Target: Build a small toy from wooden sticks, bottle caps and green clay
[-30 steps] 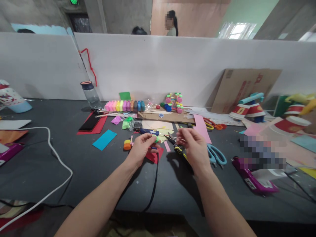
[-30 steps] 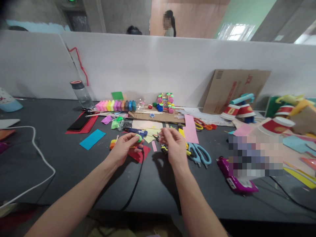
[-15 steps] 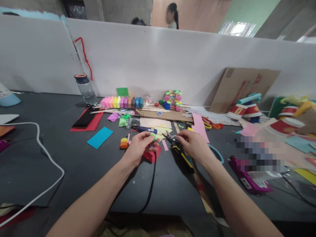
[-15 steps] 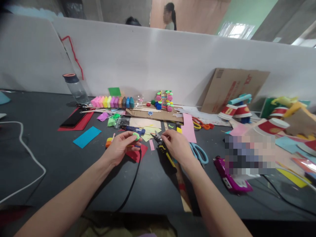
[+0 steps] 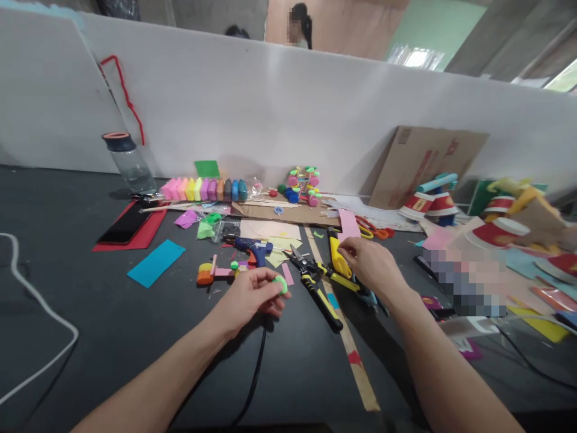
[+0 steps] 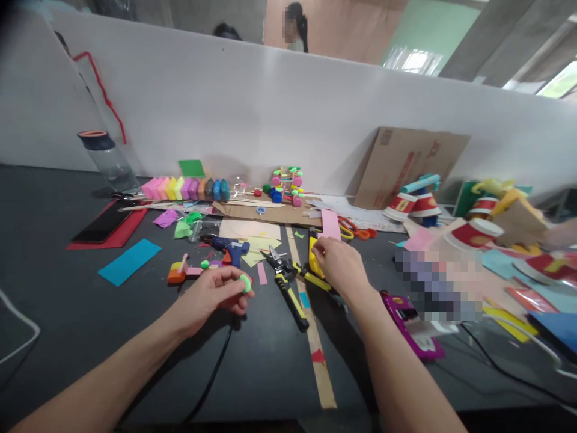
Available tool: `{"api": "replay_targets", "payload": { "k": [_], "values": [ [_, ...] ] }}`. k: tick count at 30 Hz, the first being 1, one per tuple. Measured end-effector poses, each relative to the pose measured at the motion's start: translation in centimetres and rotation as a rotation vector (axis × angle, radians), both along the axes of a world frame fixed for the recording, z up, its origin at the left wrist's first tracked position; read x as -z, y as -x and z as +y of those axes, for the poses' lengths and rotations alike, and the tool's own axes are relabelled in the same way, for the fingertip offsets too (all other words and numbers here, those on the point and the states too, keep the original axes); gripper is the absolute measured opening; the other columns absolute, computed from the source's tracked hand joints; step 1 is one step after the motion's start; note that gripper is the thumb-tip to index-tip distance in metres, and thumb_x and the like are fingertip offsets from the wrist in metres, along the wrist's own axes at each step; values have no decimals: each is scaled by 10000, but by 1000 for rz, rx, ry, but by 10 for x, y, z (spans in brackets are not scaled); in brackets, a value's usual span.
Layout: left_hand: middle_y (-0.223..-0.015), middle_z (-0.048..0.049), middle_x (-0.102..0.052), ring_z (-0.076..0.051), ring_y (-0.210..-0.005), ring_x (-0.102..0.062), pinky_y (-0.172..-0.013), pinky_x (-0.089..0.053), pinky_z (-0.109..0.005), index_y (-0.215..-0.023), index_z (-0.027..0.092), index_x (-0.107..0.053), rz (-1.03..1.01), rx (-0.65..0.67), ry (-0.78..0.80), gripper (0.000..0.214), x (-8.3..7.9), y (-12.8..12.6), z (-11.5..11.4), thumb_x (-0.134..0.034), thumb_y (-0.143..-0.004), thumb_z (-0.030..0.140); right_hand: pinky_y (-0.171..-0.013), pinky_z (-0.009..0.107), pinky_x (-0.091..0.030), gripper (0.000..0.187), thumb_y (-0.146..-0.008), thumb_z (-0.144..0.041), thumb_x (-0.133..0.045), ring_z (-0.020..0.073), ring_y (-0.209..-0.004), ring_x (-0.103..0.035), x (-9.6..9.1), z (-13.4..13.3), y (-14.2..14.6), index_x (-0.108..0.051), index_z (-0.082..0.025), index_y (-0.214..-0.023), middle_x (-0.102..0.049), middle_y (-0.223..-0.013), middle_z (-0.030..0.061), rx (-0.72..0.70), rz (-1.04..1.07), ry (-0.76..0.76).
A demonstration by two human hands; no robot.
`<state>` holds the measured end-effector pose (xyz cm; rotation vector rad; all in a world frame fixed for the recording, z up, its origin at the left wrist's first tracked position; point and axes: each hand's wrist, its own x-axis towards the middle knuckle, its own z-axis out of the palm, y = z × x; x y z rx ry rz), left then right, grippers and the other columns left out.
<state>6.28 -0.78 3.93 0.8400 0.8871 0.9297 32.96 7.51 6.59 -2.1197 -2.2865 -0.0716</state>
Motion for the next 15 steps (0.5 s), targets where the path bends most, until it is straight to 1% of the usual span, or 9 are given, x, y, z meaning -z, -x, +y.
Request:
{"api": "replay_targets", "payload": {
  "k": [4,7,9,12,15],
  "values": [
    [-747,-75,-721,-110,-558,-640,-553,-545,-232,-792,109,-646,41,116,30,395,3,-6,-3,-831,-684,441,-811,378,-573,229,-969,-354,-594,171,-907,-668,3,0,13,-652,-171,-1093,-683,-1080,57,-107,44,32],
    [-755,-55,-709,-101,-578,-634,-575,-544,-228,-799,122,-634,47,143,49,373,3,-7,-4,-805,-708,441,-792,367,-561,185,-969,-328,-594,160,-857,-661,6,-6,29,-659,-157,-998,-687,-973,32,-230,108,35],
    [-769,-52,-713,-97,-582,-634,-585,-544,-229,-813,129,-633,41,168,66,347,3,-8,-4,-795,-720,422,-770,339,-537,160,-977,-283,-572,155,-815,-647,8,-13,40,-654,-158,-922,-679,-892,21,-321,170,18],
    [-763,-63,-723,-107,-568,-640,-575,-546,-240,-805,128,-639,27,228,99,313,4,-8,-6,-802,-705,376,-719,282,-484,190,-990,-247,-524,149,-766,-625,12,-25,52,-640,-180,-854,-670,-834,25,-461,283,-2],
    [-740,-67,-720,-117,-570,-645,-557,-541,-239,-793,124,-649,12,258,132,284,4,-10,-8,-799,-697,346,-683,266,-452,237,-1003,-271,-491,151,-742,-614,16,-34,56,-627,-195,-825,-656,-799,25,-565,384,-11]
  ]
}}
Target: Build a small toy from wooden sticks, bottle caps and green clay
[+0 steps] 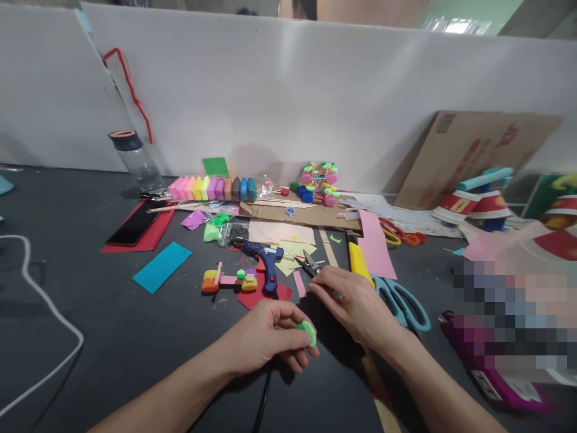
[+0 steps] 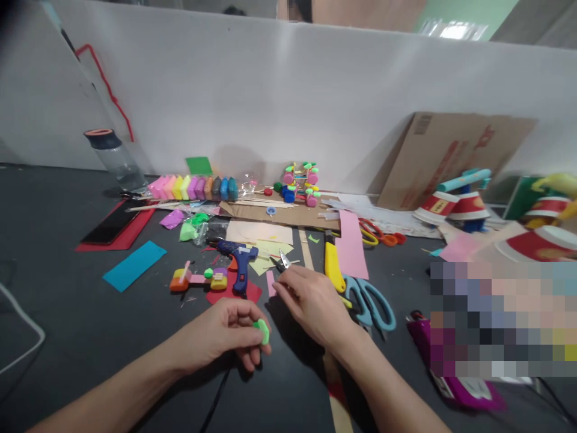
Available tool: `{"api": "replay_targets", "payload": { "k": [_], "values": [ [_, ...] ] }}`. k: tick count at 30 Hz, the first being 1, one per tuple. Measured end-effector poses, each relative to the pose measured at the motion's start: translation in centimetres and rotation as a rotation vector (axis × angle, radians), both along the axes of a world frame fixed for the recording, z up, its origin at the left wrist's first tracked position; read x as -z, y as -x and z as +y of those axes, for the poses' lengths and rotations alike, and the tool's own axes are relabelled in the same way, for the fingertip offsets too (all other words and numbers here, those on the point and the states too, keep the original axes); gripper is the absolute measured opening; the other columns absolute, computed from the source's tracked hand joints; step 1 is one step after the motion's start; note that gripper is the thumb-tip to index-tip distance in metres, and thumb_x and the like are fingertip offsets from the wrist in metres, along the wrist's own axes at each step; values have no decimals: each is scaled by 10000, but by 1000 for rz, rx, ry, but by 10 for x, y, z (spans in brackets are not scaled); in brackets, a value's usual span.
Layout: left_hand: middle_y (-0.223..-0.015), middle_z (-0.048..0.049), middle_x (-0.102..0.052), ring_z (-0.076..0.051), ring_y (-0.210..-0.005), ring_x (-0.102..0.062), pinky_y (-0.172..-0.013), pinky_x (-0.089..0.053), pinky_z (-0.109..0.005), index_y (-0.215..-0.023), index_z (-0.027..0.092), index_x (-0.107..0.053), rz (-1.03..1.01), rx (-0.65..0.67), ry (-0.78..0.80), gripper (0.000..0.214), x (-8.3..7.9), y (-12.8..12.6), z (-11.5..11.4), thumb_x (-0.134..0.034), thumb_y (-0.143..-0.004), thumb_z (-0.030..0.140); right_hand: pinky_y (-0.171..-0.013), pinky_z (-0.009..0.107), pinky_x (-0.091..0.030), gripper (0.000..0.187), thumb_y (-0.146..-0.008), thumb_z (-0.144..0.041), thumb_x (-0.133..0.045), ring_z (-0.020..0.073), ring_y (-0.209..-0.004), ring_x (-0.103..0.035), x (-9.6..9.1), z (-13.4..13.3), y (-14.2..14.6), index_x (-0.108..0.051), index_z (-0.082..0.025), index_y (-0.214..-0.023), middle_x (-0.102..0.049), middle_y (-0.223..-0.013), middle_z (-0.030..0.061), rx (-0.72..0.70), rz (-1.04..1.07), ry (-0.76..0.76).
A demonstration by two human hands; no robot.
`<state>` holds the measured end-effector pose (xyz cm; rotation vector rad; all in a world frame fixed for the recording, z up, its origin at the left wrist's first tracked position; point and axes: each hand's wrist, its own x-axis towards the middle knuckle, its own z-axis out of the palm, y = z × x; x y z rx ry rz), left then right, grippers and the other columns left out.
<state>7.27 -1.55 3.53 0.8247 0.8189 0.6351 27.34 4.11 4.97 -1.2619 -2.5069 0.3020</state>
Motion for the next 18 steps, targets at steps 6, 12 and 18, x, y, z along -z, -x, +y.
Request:
{"api": "replay_targets", "payload": {
  "k": [6,12,18],
  "values": [
    [-766,-66,-726,-109,-588,-643,-561,-541,-227,-806,126,-650,-5,-35,7,274,2,1,2,-794,-713,340,-660,263,-446,243,-1008,-274,-476,157,-719,-616,5,0,-7,-616,-202,-822,-657,-782,28,-42,111,-2],
    [-787,-79,-741,-108,-598,-652,-566,-533,-217,-797,117,-661,16,-101,-17,274,4,1,6,-776,-752,361,-646,259,-447,253,-1006,-267,-482,153,-700,-611,7,0,-9,-620,-201,-805,-642,-755,23,-50,120,-8],
    [-766,-77,-749,-107,-590,-656,-585,-533,-218,-759,107,-695,56,-130,-26,252,3,1,8,-787,-743,341,-650,250,-449,230,-1001,-255,-494,144,-703,-613,12,-2,-11,-623,-200,-819,-648,-764,17,-59,125,-29]
  ]
}}
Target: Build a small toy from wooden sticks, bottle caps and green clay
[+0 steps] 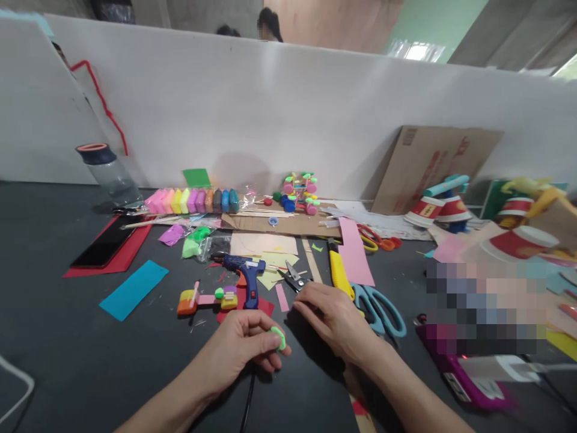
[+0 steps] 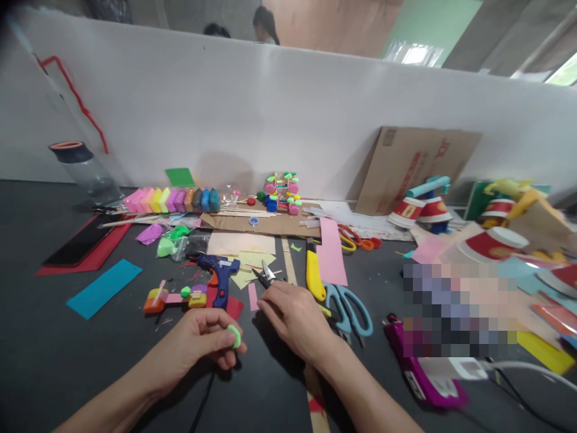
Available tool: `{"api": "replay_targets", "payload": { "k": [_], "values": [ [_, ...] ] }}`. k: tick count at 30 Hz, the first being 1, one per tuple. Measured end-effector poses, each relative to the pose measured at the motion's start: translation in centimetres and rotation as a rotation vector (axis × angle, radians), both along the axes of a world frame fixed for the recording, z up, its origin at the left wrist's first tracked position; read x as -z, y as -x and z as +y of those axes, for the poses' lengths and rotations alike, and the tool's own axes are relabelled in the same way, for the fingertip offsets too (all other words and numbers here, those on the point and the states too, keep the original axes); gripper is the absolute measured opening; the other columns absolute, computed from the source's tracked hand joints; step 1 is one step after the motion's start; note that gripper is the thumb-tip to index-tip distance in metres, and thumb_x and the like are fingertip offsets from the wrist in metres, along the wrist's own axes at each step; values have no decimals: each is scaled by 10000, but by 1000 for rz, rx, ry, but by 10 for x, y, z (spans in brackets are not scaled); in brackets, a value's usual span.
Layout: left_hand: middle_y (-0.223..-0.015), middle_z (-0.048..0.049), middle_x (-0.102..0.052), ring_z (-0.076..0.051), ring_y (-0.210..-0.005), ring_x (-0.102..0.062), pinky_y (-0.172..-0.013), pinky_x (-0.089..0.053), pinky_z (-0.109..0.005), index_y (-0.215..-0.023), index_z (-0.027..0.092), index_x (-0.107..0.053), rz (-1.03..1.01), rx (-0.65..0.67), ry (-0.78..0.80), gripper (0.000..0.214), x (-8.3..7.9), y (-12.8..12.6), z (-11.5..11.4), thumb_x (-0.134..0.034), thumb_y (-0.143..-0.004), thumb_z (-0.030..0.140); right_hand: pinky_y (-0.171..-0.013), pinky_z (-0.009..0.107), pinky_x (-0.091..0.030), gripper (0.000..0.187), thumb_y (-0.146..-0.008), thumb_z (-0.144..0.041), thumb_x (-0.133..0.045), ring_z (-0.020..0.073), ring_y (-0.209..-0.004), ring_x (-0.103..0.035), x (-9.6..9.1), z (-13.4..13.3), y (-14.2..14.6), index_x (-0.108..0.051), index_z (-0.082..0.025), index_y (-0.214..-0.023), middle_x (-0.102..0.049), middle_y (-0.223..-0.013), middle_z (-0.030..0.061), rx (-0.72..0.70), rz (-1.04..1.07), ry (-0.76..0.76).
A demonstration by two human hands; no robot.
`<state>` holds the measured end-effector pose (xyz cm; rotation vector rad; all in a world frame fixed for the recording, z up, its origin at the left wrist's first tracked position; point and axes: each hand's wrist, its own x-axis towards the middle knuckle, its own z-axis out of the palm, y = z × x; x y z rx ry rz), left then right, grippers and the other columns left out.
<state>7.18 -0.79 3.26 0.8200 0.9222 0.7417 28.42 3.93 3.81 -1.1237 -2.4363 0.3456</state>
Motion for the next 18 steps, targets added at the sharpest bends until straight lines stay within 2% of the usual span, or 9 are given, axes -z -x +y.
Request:
{"api": "replay_targets", "payload": {
  "k": [3,6,8,13,15,18],
  "values": [
    [-767,-86,-759,-123,-597,-669,-579,-537,-226,-770,107,-710,28,-23,17,283,0,0,1,-810,-716,367,-642,242,-454,212,-987,-250,-516,140,-691,-616,-2,0,-2,-635,-205,-817,-654,-756,10,9,-7,-7],
    [-758,-87,-761,-129,-587,-671,-566,-533,-225,-793,110,-710,49,-62,38,315,-1,0,2,-822,-706,391,-636,237,-461,210,-970,-268,-537,137,-680,-620,-12,2,-11,-647,-215,-799,-667,-753,5,59,-7,-16],
    [-757,-86,-763,-126,-584,-670,-569,-532,-221,-796,112,-701,65,-87,46,309,-2,0,3,-825,-712,382,-646,245,-467,226,-974,-288,-520,145,-689,-627,-21,6,-24,-647,-215,-802,-682,-762,16,179,18,-44],
    [-829,-101,-776,-119,-615,-674,-592,-545,-211,-847,119,-696,72,-127,80,328,-6,2,3,-799,-760,418,-670,311,-451,252,-962,-331,-478,197,-702,-629,-31,23,-72,-649,-201,-831,-711,-811,74,637,42,-165],
    [-854,-103,-774,-121,-641,-676,-598,-552,-210,-867,121,-698,74,-127,91,332,-6,3,3,-781,-782,431,-662,318,-437,231,-939,-336,-509,209,-700,-640,-28,29,-85,-670,-202,-841,-723,-800,68,723,-27,-137],
    [-882,-96,-771,-125,-674,-681,-609,-563,-213,-878,129,-687,72,-132,106,305,-7,3,3,-774,-798,409,-642,305,-418,228,-932,-354,-531,210,-714,-664,-19,35,-85,-690,-220,-838,-745,-810,45,735,-167,-36]
  ]
}}
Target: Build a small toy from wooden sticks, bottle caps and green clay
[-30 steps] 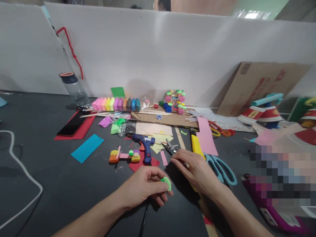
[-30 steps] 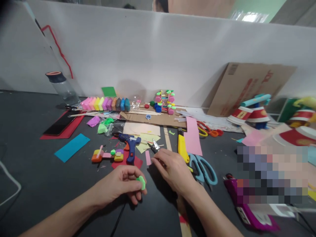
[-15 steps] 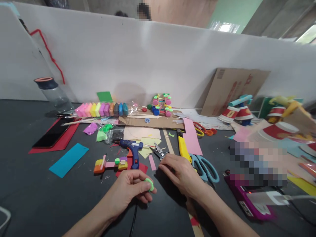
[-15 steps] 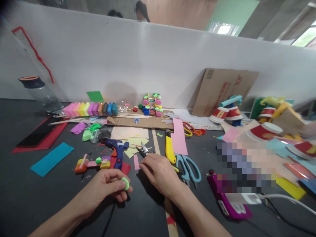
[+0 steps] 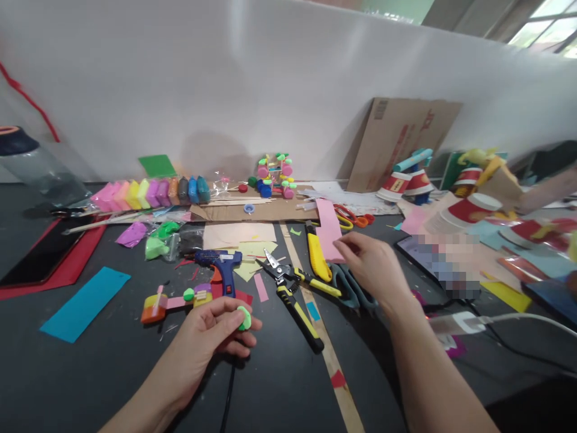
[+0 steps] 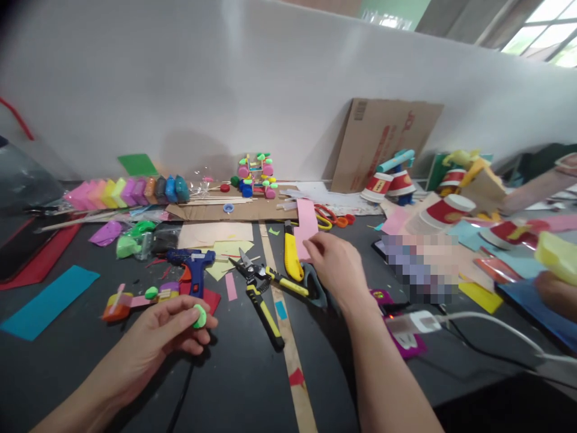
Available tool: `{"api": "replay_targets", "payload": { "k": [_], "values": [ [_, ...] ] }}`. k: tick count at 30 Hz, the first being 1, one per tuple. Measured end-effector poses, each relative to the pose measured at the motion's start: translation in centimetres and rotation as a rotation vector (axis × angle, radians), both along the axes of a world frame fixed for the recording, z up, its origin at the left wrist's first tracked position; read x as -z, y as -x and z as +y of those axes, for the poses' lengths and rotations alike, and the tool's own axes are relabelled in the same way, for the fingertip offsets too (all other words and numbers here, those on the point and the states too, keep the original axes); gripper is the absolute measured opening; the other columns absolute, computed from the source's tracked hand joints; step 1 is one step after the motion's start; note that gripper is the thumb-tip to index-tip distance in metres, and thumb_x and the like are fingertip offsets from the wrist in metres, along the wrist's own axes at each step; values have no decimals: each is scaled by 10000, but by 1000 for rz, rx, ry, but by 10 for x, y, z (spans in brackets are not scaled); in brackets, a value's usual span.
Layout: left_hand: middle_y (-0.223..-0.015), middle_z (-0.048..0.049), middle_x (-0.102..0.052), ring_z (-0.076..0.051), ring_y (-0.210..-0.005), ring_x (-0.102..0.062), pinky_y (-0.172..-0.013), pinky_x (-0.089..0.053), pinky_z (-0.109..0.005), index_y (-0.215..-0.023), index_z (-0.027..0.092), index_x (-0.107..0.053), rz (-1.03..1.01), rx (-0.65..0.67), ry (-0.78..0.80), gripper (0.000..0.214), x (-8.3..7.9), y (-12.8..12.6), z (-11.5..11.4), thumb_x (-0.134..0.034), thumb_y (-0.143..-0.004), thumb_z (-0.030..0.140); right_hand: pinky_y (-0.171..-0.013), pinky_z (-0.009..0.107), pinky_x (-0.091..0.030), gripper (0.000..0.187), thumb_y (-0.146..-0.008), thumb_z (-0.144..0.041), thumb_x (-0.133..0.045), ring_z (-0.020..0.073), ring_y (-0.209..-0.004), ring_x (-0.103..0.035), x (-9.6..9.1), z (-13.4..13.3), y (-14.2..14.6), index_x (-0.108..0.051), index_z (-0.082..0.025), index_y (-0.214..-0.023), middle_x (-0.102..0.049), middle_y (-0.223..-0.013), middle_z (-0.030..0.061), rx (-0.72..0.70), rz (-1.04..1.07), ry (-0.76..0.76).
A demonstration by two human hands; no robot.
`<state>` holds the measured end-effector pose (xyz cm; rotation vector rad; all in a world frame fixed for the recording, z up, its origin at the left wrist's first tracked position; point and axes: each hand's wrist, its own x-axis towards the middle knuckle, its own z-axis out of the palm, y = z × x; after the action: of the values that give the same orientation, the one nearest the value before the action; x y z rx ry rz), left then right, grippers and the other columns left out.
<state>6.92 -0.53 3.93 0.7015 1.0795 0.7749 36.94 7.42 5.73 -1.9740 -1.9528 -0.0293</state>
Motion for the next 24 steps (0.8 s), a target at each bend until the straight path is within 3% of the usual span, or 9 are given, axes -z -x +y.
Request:
{"api": "replay_targets", "payload": {
  "k": [6,14,20,24],
  "values": [
    [-955,-104,-771,-128,-725,-700,-653,-586,-228,-935,122,-665,-82,-39,32,258,-2,-2,-1,-766,-819,330,-620,321,-401,317,-891,-486,-608,255,-767,-692,19,10,28,-669,-179,-845,-744,-874,118,39,-196,190],
    [-942,-92,-781,-143,-759,-729,-673,-590,-229,-931,132,-678,-147,-60,9,233,-3,1,-2,-780,-809,301,-601,377,-421,446,-881,-582,-556,345,-764,-699,21,18,44,-675,-154,-846,-726,-791,200,121,-300,283],
    [-913,-90,-789,-152,-735,-739,-657,-592,-230,-945,134,-682,-195,-107,-1,240,-3,1,-3,-790,-798,290,-612,419,-408,261,-843,-415,-572,354,-702,-665,16,22,42,-665,-174,-803,-676,-700,172,179,-208,248],
    [-933,-92,-793,-167,-768,-751,-669,-597,-229,-946,131,-702,-255,-143,12,212,-4,2,-1,-792,-796,251,-680,457,-439,300,-870,-412,-504,338,-771,-650,6,9,40,-646,-188,-1009,-696,-837,171,162,-35,94]
  ]
}}
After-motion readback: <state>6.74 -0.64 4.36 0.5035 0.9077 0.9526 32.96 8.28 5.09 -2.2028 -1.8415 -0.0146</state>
